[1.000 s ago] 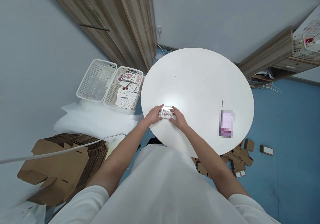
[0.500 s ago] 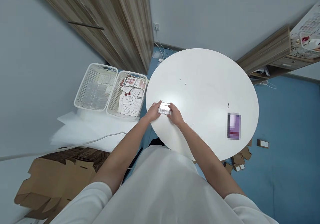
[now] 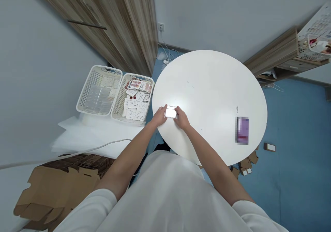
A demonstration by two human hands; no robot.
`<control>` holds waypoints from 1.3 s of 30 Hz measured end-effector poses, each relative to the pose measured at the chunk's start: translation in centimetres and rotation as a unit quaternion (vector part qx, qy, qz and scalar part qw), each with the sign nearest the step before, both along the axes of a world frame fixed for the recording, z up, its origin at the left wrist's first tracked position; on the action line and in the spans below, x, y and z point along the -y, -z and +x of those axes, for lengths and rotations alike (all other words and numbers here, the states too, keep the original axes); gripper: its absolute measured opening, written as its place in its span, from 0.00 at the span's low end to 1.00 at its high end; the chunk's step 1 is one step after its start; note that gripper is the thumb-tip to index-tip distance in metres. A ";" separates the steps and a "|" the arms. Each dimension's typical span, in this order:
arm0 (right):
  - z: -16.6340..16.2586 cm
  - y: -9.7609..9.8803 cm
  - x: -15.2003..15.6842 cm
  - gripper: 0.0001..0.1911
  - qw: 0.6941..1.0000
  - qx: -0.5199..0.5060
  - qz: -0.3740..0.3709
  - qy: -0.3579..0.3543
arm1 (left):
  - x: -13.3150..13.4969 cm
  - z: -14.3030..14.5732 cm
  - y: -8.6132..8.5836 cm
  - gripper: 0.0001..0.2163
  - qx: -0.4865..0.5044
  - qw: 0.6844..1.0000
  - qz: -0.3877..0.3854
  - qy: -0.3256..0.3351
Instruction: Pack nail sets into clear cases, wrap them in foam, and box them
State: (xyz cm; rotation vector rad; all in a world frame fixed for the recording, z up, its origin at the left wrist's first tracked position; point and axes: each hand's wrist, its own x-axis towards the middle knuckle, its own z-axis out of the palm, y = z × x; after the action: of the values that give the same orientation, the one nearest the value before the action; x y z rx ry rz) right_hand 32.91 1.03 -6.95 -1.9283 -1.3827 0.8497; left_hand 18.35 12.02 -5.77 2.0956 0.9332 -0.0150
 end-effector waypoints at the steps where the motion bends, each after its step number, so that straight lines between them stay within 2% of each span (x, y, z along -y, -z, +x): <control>1: 0.0 0.1 0.0 0.34 1.000 0.002 0.002 -0.002 | 0.0 0.0 0.0 0.37 0.000 1.000 -0.003 -0.004; 6: -0.1 0.2 0.2 0.38 1.000 0.003 -0.001 0.001 | 0.4 -0.1 0.1 0.38 0.007 1.000 -0.003 -0.021; 13: -0.6 -0.3 1.8 0.39 1.000 -0.014 -0.002 0.020 | 1.8 -0.5 -0.2 0.41 0.001 0.998 0.010 -0.069; 18: -1.8 -2.2 5.0 0.33 0.997 0.014 0.029 0.063 | 4.7 -2.2 -0.8 0.38 0.052 0.988 0.031 -0.144; 20: -2.3 -3.3 6.4 0.29 0.997 0.024 0.048 0.059 | 6.3 -3.5 -1.2 0.35 0.068 0.980 0.038 -0.182; 22: -2.7 -4.1 7.4 0.25 0.997 0.016 0.062 0.033 | 8.0 -5.1 -1.4 0.31 0.068 0.974 0.041 -0.212; 25: -3.4 -4.4 8.0 0.18 0.997 -0.022 0.063 -0.045 | 10.8 -7.9 -1.5 0.25 0.035 0.966 0.045 -0.253; 28: -4.8 -4.1 7.5 0.15 0.987 -0.061 0.028 -0.146 | 13.8 -10.9 -1.3 0.20 -0.016 0.949 0.056 -0.309; 32: -7.7 -3.5 6.1 0.14 0.960 -0.083 -0.021 -0.265 | 17.1 -14.8 -1.4 0.19 -0.083 0.912 0.061 -0.397; 36: -11.0 -3.1 4.4 0.16 0.930 -0.056 -0.056 -0.358 | 18.5 -18.0 -2.1 0.21 -0.082 0.869 0.037 -0.487; 39: -13.6 -2.9 2.6 0.19 0.917 -0.017 -0.065 -0.394 | 18.2 -19.9 -2.7 0.22 -0.049 0.849 0.032 -0.525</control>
State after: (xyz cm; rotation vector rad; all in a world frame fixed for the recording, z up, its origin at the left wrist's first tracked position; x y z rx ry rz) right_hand 19.33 -1.61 -4.08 -1.3964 -2.1661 1.3517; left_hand -1.51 -6.21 -3.08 1.3879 2.0425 0.4823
